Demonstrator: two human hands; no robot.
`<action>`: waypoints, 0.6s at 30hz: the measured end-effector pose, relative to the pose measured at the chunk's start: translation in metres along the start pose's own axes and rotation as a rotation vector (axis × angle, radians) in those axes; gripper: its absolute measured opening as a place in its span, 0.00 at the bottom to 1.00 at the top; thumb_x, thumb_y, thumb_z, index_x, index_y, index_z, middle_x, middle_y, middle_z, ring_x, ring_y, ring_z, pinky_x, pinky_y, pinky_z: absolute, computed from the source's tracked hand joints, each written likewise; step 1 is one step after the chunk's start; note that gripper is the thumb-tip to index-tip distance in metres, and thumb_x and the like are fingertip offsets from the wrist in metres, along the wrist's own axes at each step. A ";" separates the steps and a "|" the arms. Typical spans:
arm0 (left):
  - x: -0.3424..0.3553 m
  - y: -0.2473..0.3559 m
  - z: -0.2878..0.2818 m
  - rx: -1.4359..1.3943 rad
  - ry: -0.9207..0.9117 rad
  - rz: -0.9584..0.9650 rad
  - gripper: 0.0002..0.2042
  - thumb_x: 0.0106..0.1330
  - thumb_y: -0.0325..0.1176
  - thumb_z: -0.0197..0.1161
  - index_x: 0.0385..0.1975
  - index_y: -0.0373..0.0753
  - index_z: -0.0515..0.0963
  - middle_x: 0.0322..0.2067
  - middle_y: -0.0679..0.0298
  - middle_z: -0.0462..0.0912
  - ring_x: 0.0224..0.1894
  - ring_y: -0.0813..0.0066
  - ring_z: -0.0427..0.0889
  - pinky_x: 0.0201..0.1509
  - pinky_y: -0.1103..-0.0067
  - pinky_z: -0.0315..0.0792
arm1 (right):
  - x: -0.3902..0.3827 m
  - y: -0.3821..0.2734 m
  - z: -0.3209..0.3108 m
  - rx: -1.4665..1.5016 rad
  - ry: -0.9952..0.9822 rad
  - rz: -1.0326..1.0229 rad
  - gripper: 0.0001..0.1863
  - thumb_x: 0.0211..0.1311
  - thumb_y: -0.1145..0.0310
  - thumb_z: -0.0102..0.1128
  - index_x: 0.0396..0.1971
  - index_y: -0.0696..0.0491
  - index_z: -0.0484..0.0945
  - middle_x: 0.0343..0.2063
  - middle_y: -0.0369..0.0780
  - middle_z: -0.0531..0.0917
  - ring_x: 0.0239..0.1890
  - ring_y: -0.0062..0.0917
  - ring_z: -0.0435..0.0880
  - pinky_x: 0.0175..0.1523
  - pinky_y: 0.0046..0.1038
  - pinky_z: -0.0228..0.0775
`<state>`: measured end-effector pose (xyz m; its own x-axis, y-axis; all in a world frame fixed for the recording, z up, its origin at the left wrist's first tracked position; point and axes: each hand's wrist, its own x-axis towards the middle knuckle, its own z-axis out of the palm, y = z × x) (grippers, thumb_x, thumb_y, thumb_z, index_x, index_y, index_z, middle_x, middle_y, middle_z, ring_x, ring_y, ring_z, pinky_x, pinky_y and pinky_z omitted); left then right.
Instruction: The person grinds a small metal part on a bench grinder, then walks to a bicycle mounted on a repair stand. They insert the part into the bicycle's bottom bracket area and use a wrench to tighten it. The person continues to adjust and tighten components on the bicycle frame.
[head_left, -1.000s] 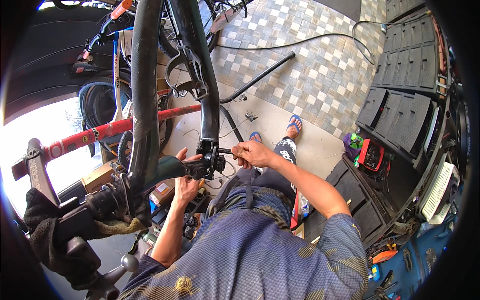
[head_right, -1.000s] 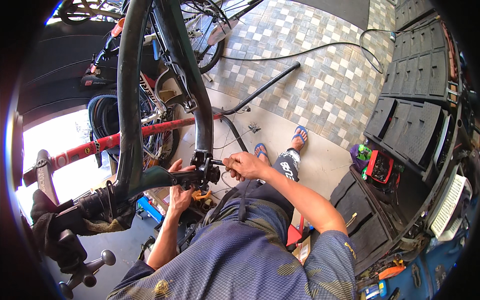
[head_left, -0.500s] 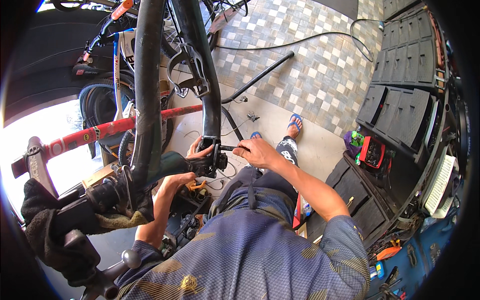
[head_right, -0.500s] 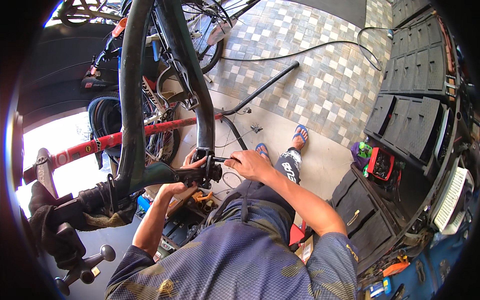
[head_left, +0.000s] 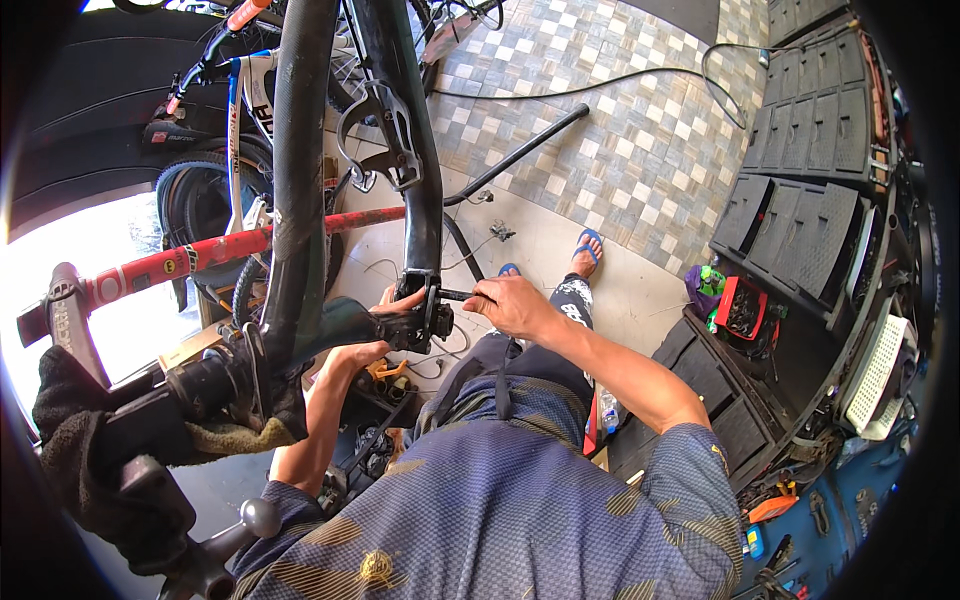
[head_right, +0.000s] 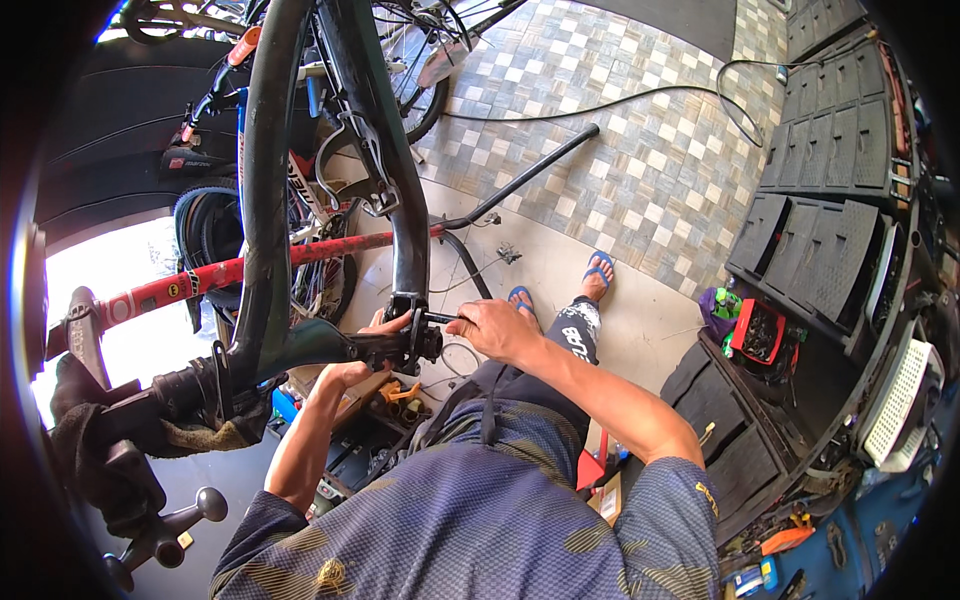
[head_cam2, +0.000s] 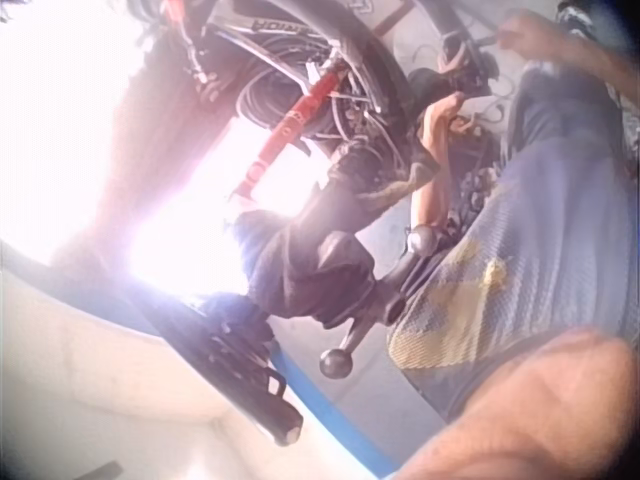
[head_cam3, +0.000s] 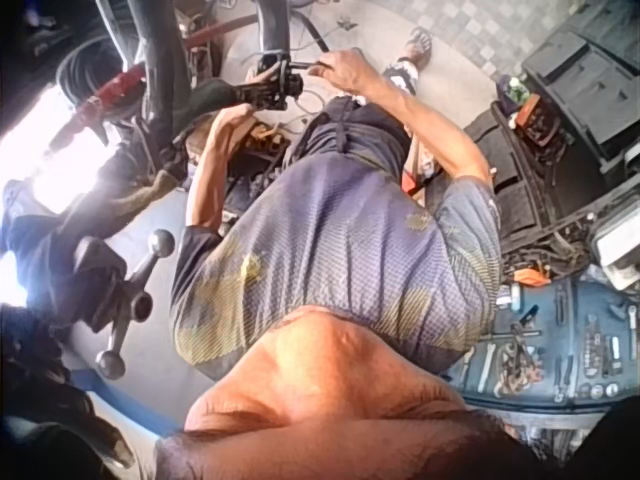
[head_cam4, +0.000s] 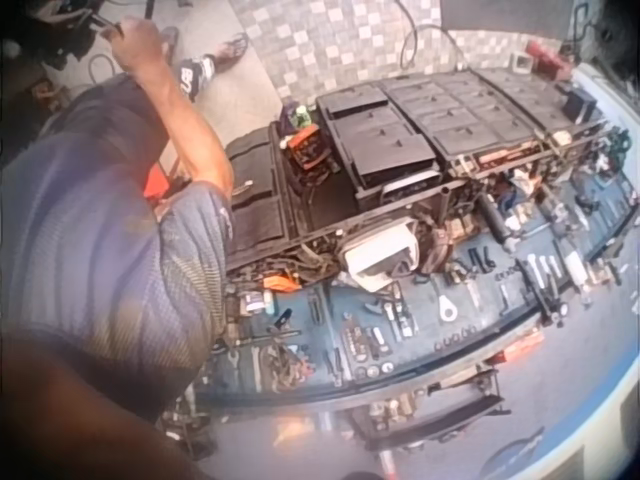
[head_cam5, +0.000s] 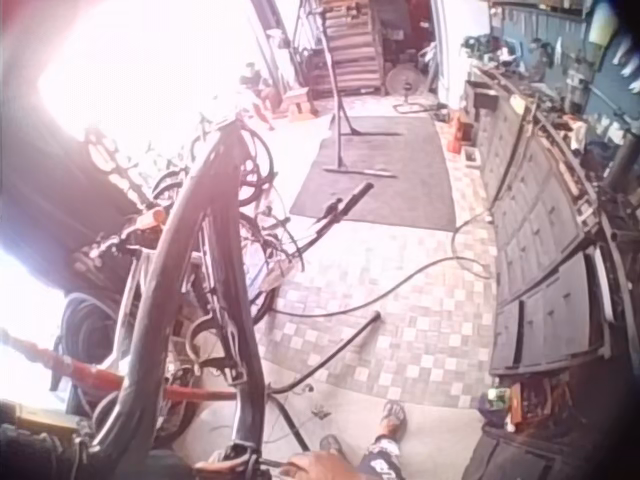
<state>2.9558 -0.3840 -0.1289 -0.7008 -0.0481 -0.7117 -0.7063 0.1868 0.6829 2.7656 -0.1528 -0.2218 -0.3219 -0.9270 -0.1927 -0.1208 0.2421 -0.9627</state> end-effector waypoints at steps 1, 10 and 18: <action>0.000 -0.001 0.000 -0.031 -0.006 0.005 0.50 0.51 0.52 0.67 0.80 0.50 0.60 0.41 0.70 0.75 0.33 0.83 0.72 0.36 0.82 0.71 | 0.000 0.000 0.000 -0.020 0.009 -0.036 0.28 0.71 0.40 0.60 0.34 0.54 0.84 0.29 0.51 0.86 0.37 0.51 0.86 0.40 0.49 0.73; 0.000 0.000 0.003 -0.110 0.019 -0.110 0.51 0.54 0.52 0.70 0.80 0.44 0.59 0.32 0.76 0.76 0.30 0.84 0.71 0.39 0.82 0.68 | 0.003 0.000 -0.006 0.133 0.002 -0.007 0.20 0.72 0.50 0.66 0.36 0.55 0.86 0.16 0.46 0.77 0.19 0.35 0.77 0.28 0.36 0.67; 0.000 0.007 0.028 0.257 0.218 0.011 0.43 0.58 0.49 0.78 0.74 0.41 0.69 0.67 0.44 0.70 0.71 0.45 0.66 0.77 0.59 0.59 | -0.003 0.029 -0.002 0.487 0.263 0.123 0.26 0.74 0.49 0.64 0.56 0.57 0.81 0.43 0.36 0.86 0.38 0.20 0.83 0.47 0.27 0.77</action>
<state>2.9535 -0.3556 -0.1289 -0.7330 -0.2481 -0.6334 -0.6695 0.4284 0.6069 2.7611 -0.1422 -0.2491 -0.5368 -0.7827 -0.3148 0.3593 0.1255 -0.9247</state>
